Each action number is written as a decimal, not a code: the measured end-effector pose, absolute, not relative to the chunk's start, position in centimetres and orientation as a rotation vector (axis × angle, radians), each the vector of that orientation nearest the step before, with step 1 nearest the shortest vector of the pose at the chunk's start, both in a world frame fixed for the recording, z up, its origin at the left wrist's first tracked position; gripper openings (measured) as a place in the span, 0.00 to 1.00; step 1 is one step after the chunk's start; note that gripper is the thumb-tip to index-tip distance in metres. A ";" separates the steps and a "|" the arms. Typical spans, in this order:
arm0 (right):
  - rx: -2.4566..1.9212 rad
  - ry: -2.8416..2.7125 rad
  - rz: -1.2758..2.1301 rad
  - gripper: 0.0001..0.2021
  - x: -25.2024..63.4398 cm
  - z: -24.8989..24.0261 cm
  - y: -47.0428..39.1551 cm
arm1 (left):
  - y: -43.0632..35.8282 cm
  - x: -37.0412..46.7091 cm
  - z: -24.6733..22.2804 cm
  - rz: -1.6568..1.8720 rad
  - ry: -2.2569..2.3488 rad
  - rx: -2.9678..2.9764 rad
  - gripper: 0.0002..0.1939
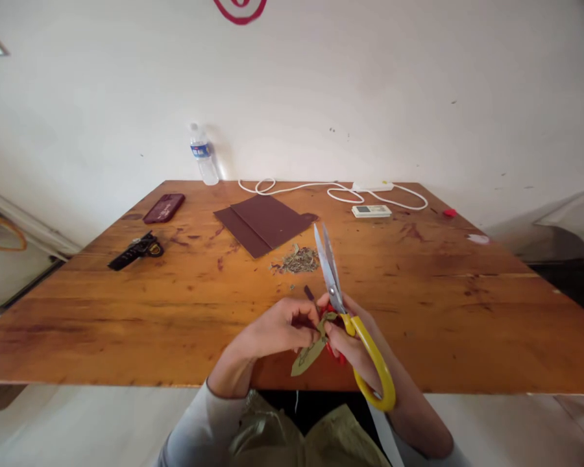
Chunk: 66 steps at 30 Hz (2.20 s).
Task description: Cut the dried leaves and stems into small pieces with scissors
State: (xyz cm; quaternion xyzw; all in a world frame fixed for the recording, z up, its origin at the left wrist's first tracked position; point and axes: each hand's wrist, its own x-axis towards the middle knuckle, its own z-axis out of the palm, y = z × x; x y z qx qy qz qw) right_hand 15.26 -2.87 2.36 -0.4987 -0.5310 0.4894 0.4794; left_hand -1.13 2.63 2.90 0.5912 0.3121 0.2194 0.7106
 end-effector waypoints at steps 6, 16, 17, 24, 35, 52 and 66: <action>-1.273 -1.258 1.052 0.10 15.2 2.5 -4.1 | 2.7 -1.1 3.3 0.644 0.718 1.335 0.04; -1.230 -0.892 0.558 0.10 13.0 3.0 -3.9 | 0.3 1.1 3.1 0.843 0.606 0.831 0.17; -1.250 -0.926 0.544 0.10 12.9 3.0 -4.0 | 0.0 1.6 3.1 0.893 0.616 0.782 0.14; -1.250 -0.968 0.632 0.10 13.0 2.6 -4.9 | -0.1 3.0 3.0 0.956 0.672 0.617 0.17; -1.319 -0.909 0.662 0.09 12.5 2.4 -4.9 | 0.4 3.4 2.1 0.961 0.675 0.638 0.21; -1.058 -0.909 1.584 0.37 14.9 0.6 -10.9 | 1.5 3.1 2.5 1.468 0.661 0.502 0.08; -1.122 -1.025 1.480 0.29 14.5 0.2 -12.1 | 1.2 3.1 2.7 1.545 0.685 0.496 0.07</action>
